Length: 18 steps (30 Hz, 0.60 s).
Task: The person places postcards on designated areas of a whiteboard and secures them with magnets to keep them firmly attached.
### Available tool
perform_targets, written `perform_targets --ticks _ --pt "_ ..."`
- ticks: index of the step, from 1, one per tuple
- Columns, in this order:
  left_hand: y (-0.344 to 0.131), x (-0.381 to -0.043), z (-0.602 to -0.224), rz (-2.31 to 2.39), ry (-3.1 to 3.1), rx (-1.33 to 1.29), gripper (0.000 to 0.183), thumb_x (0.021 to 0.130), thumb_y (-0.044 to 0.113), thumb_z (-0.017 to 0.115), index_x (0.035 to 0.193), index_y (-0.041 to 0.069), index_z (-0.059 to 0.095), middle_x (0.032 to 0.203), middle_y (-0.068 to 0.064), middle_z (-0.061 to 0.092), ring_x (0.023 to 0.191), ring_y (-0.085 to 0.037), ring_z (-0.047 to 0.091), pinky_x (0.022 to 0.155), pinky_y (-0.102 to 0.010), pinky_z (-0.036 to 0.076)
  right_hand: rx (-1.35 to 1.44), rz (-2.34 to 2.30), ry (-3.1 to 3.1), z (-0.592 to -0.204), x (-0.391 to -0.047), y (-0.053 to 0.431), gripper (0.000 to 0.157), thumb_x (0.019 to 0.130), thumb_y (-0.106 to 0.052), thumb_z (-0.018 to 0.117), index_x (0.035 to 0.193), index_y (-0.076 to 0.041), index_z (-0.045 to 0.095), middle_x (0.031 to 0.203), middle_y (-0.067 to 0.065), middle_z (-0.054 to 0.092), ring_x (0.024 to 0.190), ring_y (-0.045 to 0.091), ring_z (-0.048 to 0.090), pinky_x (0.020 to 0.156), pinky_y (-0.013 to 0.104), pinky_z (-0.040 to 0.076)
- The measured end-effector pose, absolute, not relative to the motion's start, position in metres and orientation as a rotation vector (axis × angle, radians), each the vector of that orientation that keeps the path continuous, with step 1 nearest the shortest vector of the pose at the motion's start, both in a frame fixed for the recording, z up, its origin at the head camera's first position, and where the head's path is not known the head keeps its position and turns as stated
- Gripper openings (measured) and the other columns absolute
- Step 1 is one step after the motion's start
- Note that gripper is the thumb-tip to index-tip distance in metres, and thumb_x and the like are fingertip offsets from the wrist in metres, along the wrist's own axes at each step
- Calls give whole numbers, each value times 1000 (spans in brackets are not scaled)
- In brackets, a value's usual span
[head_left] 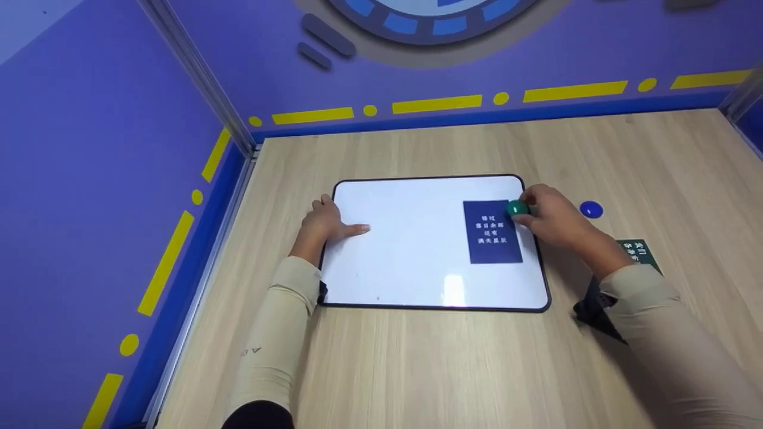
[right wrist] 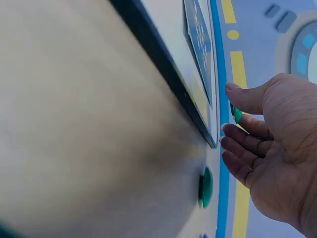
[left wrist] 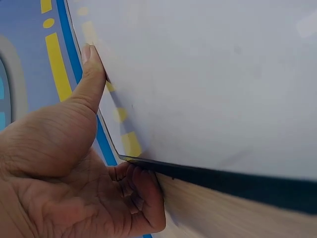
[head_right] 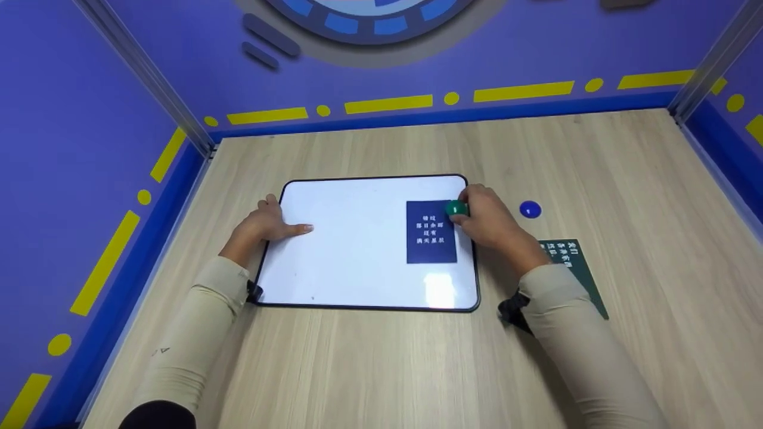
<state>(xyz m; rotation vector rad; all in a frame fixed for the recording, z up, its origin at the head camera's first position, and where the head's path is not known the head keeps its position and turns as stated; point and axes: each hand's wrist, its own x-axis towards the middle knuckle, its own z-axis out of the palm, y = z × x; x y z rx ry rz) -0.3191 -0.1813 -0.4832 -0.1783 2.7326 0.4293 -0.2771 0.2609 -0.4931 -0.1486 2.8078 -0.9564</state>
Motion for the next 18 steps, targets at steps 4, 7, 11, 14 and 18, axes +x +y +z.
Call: perform_targets --ticks 4,7,11,14,18 --pt "-182 -321 -482 446 2725 -179 130 86 69 79 166 -7 11 165 -33 31 150 -48 46 123 -56 43 -140 -957 2794 -494 -285 250 45 106 -17 65 142 5 49 139 28 55 128 42 56 114 61 48" --pt "-181 -321 -482 458 2722 -183 131 86 68 80 167 -7 11 166 -33 30 151 -48 44 124 -56 42 -130 -968 2771 -496 -288 243 44 107 -17 65 142 4 49 140 26 55 128 41 58 113 59 50" --pt "-181 -320 -481 465 2719 -189 131 86 68 80 167 -7 9 167 -32 29 153 -48 42 126 -56 40 -151 -957 2772 -498 -293 237 42 106 -17 66 141 3 51 136 24 56 122 39 59 108 57 53" --pt "-181 -321 -481 455 2713 -192 131 86 68 80 167 -6 9 168 -32 28 153 -48 42 126 -56 40 -200 -932 2797 -500 -297 235 41 105 -17 67 137 5 54 130 22 57 116 37 58 103 54 54" --pt "-181 -322 -481 438 2710 -201 131 85 69 80 167 -5 11 167 -32 29 152 -47 43 125 -55 42 -268 -903 2828 -502 -301 232 41 104 -17 69 134 8 55 127 23 56 113 36 55 103 55 51"
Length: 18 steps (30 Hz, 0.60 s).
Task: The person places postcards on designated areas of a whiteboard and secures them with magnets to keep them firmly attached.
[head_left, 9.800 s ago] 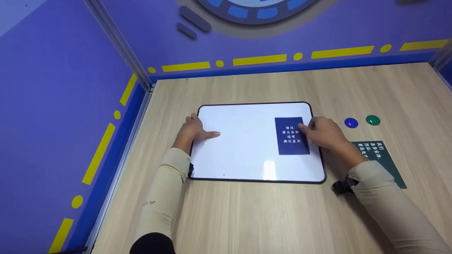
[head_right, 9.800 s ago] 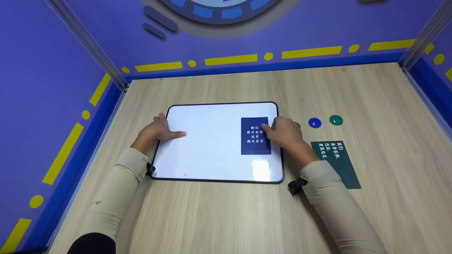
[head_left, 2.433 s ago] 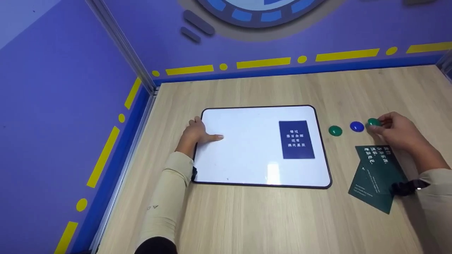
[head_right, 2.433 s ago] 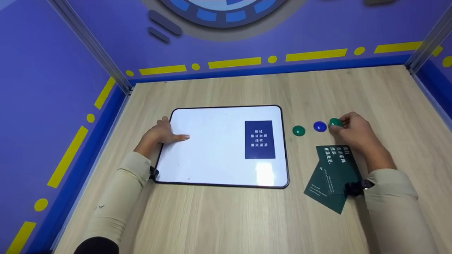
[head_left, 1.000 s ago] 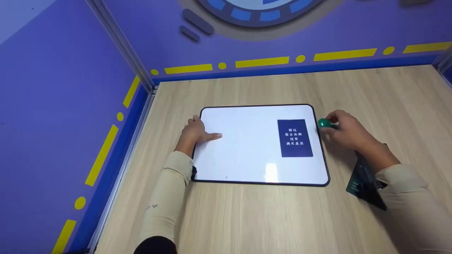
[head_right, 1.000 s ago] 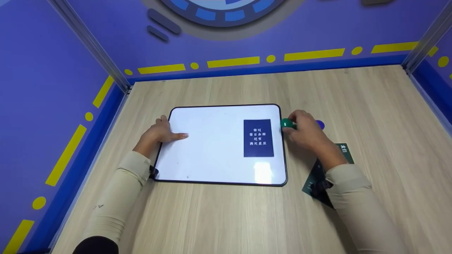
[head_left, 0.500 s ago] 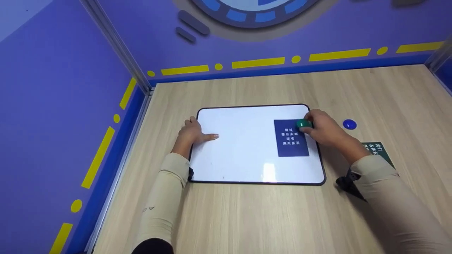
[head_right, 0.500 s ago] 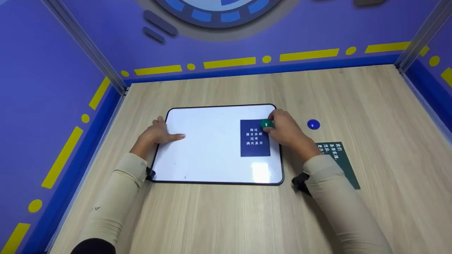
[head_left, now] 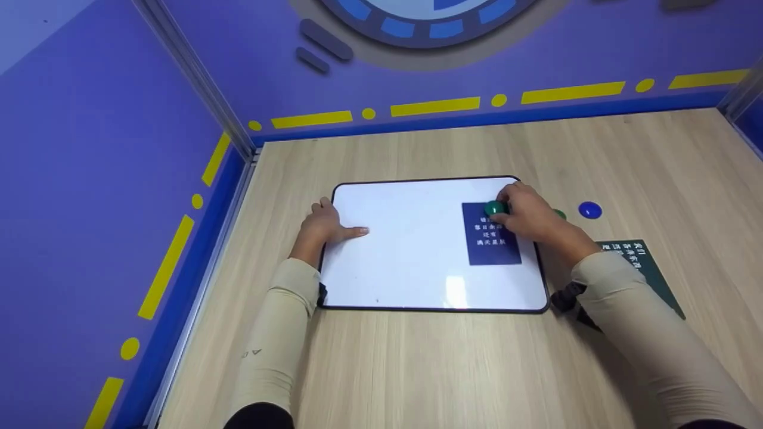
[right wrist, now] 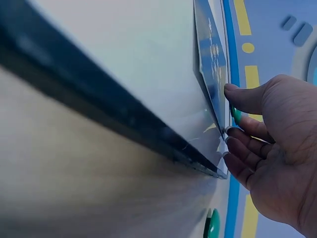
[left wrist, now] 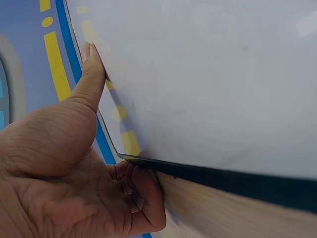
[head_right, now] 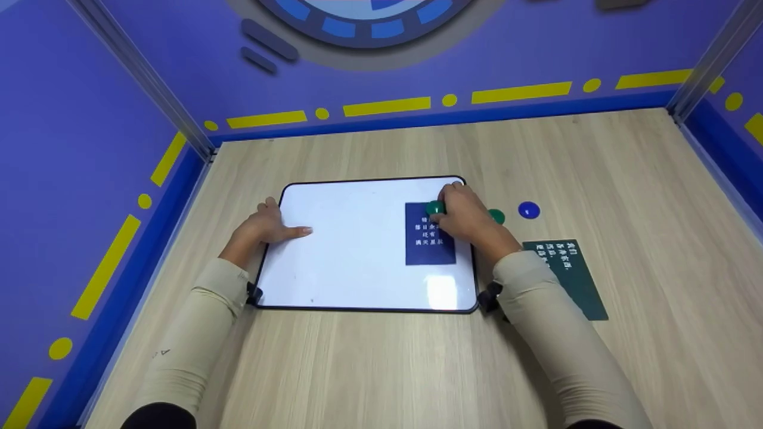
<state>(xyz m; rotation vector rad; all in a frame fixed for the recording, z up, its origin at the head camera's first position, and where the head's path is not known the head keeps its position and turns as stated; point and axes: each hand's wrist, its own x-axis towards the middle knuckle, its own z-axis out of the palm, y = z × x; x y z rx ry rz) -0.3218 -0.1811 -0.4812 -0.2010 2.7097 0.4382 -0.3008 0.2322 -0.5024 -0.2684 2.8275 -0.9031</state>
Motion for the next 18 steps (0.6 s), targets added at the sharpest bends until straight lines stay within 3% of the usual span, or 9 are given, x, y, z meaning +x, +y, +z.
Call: perform_targets --ticks 18 --pt "-182 -320 -479 425 2730 -185 129 85 71 79 166 -6 14 164 -32 32 149 -46 46 123 -55 44 -257 -936 2782 -506 -309 227 43 105 -21 70 136 6 56 134 23 53 119 37 56 109 57 50"
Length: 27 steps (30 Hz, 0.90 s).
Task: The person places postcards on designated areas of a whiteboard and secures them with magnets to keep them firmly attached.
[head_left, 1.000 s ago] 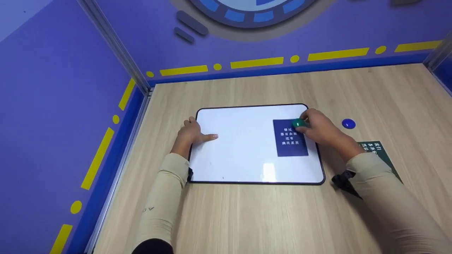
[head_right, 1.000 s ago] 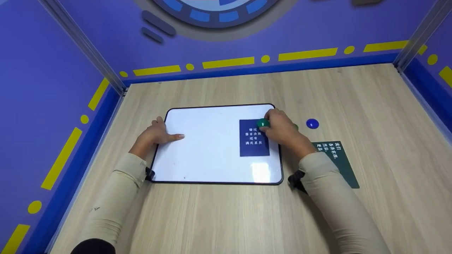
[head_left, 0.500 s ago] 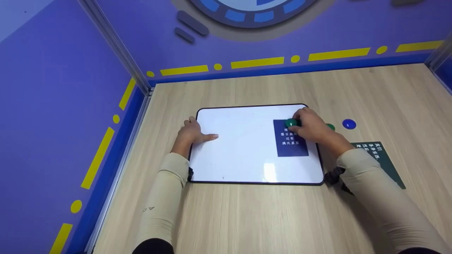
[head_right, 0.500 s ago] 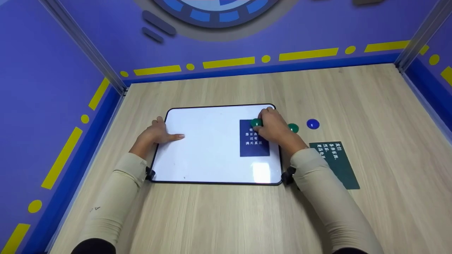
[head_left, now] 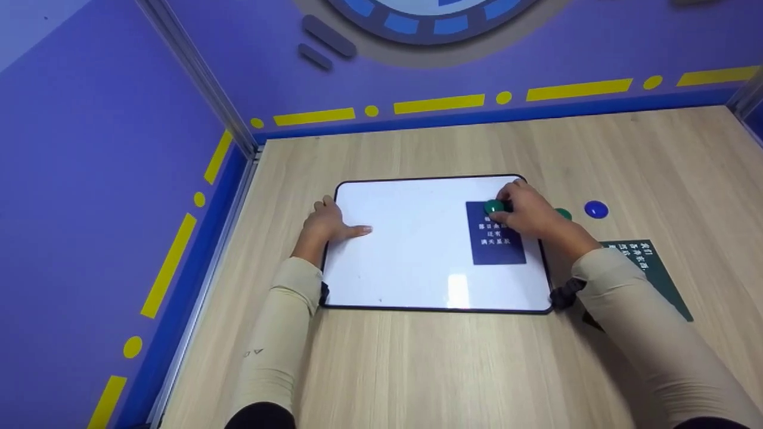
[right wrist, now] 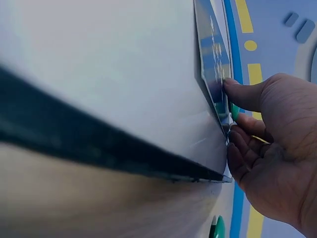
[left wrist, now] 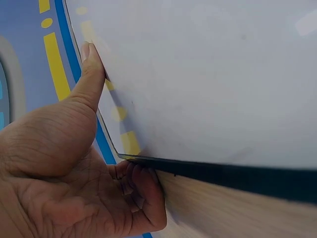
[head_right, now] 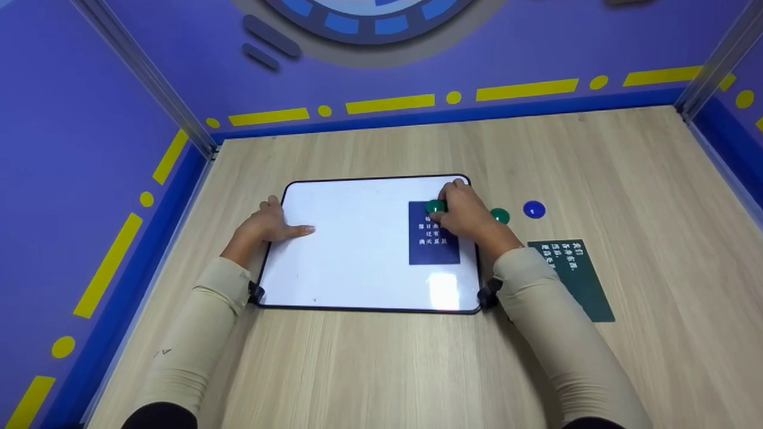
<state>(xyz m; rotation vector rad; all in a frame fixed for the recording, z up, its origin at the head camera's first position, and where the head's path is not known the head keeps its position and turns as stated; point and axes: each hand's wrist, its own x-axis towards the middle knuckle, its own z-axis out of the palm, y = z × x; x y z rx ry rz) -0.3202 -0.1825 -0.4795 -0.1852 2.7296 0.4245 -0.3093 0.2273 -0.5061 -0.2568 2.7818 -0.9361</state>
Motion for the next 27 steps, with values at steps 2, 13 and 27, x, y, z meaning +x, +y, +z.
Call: perform_targets --ticks 2,13,27 --pt "-183 -321 -479 429 2732 -183 129 85 71 79 166 -6 14 164 -32 33 149 -46 47 122 -55 44 -258 -931 2789 -506 -310 226 43 104 -20 70 135 6 57 134 23 53 119 37 57 109 57 50" --pt "-183 -322 -480 465 2710 -200 131 84 70 81 167 -4 13 165 -30 32 147 -46 48 122 -55 45 -265 -883 2787 -502 -310 225 41 105 -17 69 135 7 55 135 24 52 119 39 54 109 58 49" --pt "-184 -322 -478 447 2695 -182 133 84 71 79 169 -3 8 166 -30 30 149 -46 45 123 -56 43 -250 -894 2732 -501 -313 227 43 105 -18 69 137 6 54 134 23 50 118 38 56 106 56 51"
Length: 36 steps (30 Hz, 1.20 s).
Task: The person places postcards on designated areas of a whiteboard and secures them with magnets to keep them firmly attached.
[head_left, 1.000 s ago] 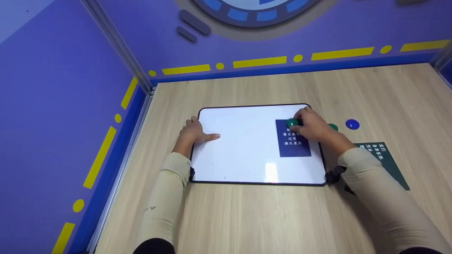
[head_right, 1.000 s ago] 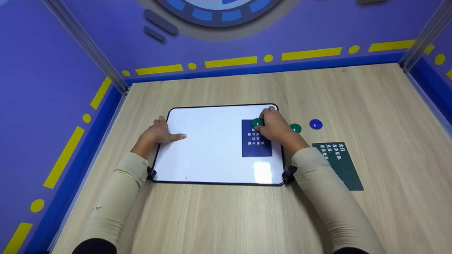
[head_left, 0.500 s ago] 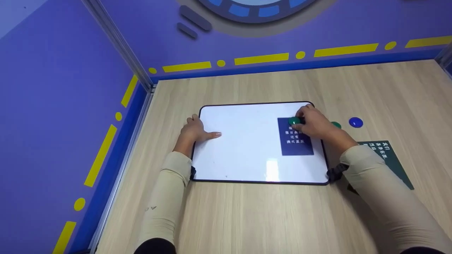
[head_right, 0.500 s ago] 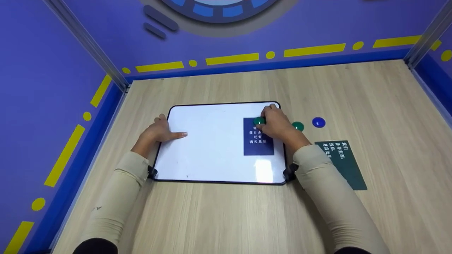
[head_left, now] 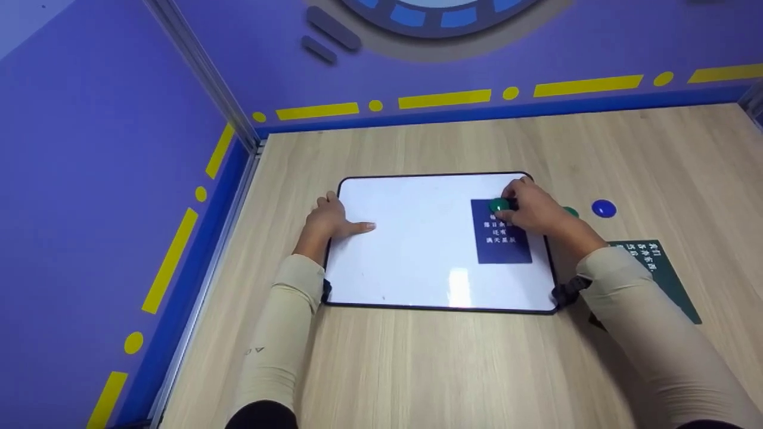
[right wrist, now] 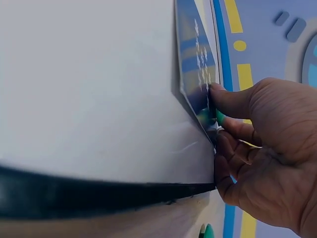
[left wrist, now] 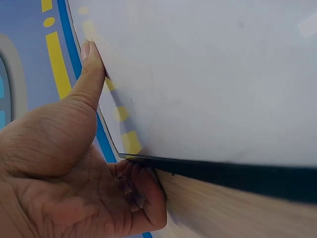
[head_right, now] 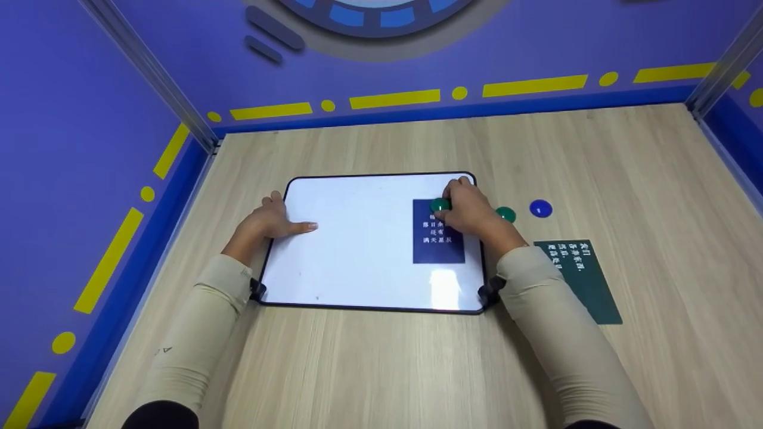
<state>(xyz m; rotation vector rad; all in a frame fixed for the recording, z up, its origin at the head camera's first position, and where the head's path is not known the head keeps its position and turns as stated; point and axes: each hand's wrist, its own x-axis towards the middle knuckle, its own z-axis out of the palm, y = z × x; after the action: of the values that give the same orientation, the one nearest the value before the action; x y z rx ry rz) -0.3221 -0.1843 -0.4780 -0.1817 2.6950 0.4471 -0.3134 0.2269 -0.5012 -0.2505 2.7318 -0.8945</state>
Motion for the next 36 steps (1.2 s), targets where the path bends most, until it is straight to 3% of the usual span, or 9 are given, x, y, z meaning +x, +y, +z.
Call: perform_targets --ticks 16,26,36 --pt "-183 -323 -480 394 2708 -170 132 84 72 79 168 -5 11 163 -31 34 146 -46 49 121 -54 46 -232 -936 2622 -499 -317 234 48 100 -14 74 138 6 52 141 29 51 127 43 56 113 60 49" --pt "-183 -323 -481 465 2698 -180 132 84 69 81 168 -5 9 166 -32 30 154 -47 41 125 -55 41 -243 -938 2610 -497 -318 235 47 100 -11 73 137 6 51 142 30 50 128 44 56 114 61 49" --pt "-183 -323 -480 449 2724 -195 128 84 70 80 166 -4 16 161 -31 36 144 -45 50 120 -54 46 -238 -929 2625 -496 -319 234 47 100 -14 74 138 5 51 143 29 49 126 42 54 114 61 48"
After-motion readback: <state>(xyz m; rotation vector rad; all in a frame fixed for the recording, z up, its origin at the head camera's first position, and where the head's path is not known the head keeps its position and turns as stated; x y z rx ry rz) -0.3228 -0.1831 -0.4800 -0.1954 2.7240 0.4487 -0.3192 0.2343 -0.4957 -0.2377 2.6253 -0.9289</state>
